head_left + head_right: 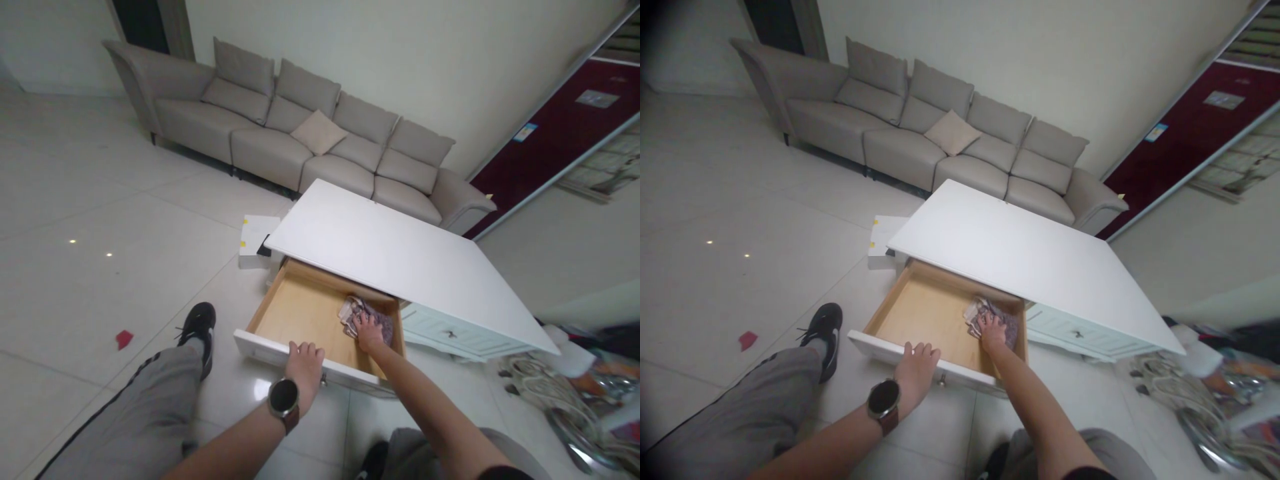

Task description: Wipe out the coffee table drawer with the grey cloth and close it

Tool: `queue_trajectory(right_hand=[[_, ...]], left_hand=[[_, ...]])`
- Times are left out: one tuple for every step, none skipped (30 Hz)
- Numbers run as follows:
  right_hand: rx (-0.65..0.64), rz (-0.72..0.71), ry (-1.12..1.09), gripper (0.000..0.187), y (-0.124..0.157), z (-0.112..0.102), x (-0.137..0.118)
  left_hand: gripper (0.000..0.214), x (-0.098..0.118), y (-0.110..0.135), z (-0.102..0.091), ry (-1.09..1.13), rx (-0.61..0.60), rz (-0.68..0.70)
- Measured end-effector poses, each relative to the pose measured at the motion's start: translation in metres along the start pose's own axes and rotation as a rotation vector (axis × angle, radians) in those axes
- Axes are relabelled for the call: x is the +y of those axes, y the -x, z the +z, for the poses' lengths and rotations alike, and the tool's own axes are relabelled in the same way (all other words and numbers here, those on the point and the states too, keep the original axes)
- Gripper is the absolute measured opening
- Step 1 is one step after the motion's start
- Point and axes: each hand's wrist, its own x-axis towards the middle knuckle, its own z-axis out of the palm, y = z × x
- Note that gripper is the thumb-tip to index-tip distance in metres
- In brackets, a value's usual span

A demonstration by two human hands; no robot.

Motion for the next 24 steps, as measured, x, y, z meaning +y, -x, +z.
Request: queue_trajectory(right_hand=[[0.001,-0.001,0.005,0.074,0.002,0.001,-0.001],[0.003,-0.003,0.008,0.075,0.003,0.002,-0.003],[0.006,-0.005,0.01,0.076,0.004,0.003,-0.004],[0.007,-0.007,0.008,0.077,0.005,0.003,-0.005],[0.007,-0.009,0.003,0.077,0.005,0.004,-0.006],[0.005,-0.009,-0.003,0.077,0.005,0.005,-0.007],[0.004,-0.009,-0.006,0.076,0.005,0.005,-0.008],[0.005,-0.005,-0.009,0.076,0.004,0.006,-0.009],[0.007,0.001,-0.012,0.076,0.004,0.006,-0.01],[0.008,0.011,-0.013,0.076,0.004,0.007,-0.01],[0.009,0.019,-0.014,0.077,0.004,0.007,-0.011],[0.006,0.026,-0.018,0.077,0.004,0.007,-0.012],[0.0,0.031,-0.025,0.077,0.004,0.007,-0.012],[-0.006,0.032,-0.033,0.077,0.005,0.006,-0.012],[-0.011,0.03,-0.037,0.077,0.005,0.006,-0.013],[-0.015,0.029,-0.035,0.077,0.006,0.005,-0.013],[-0.019,0.026,-0.028,0.077,0.006,0.004,-0.013],[-0.022,0.025,-0.017,0.078,0.007,0.003,-0.013],[-0.024,0.023,-0.006,0.077,0.008,0.002,-0.013],[-0.023,0.023,0.003,0.076,0.009,0.001,-0.013],[-0.021,0.024,0.007,0.075,0.01,0.001,-0.014],[-0.015,0.028,0.005,0.073,0.011,0.001,-0.014],[-0.009,0.035,-0.003,0.071,0.012,0.001,-0.014],[0.001,0.04,-0.014,0.069,0.012,0.0,-0.014]], left_hand=[[0.044,0.0,0.0,-0.001,-0.003,-0.002,0.001],[0.044,0.0,0.0,-0.001,-0.008,-0.006,0.001],[0.045,0.0,0.0,-0.002,-0.014,-0.013,0.0],[0.045,0.001,0.001,-0.003,-0.02,-0.02,-0.001],[0.045,0.001,0.001,-0.003,-0.024,-0.027,-0.002],[0.045,0.001,0.001,-0.004,-0.028,-0.031,-0.004],[0.045,0.001,0.001,-0.005,-0.031,-0.033,-0.002],[0.045,0.0,0.001,-0.005,-0.031,-0.032,0.003],[0.045,0.0,0.001,-0.005,-0.031,-0.031,0.008],[0.046,0.0,0.002,-0.005,-0.03,-0.03,0.014],[0.046,0.0,0.002,-0.005,-0.029,-0.029,0.019],[0.046,0.0,0.002,-0.005,-0.028,-0.029,0.023],[0.046,0.0,0.002,-0.005,-0.026,-0.028,0.024],[0.046,-0.001,0.001,-0.004,-0.025,-0.024,0.022],[0.046,-0.001,0.001,-0.003,-0.023,-0.019,0.019],[0.045,-0.001,0.001,-0.003,-0.02,-0.014,0.014],[0.044,-0.001,0.001,-0.002,-0.017,-0.012,0.01],[0.043,0.0,0.001,-0.002,-0.016,-0.013,0.005],[0.043,0.0,0.001,-0.001,-0.015,-0.015,0.002],[0.042,0.0,0.001,-0.001,-0.014,-0.016,0.001],[0.042,0.0,0.001,-0.001,-0.013,-0.014,0.001],[0.041,0.0,0.002,-0.001,-0.013,-0.01,0.004],[0.041,0.0,0.002,-0.001,-0.016,-0.005,0.009],[0.041,0.0,0.002,0.0,-0.023,-0.003,0.017]])
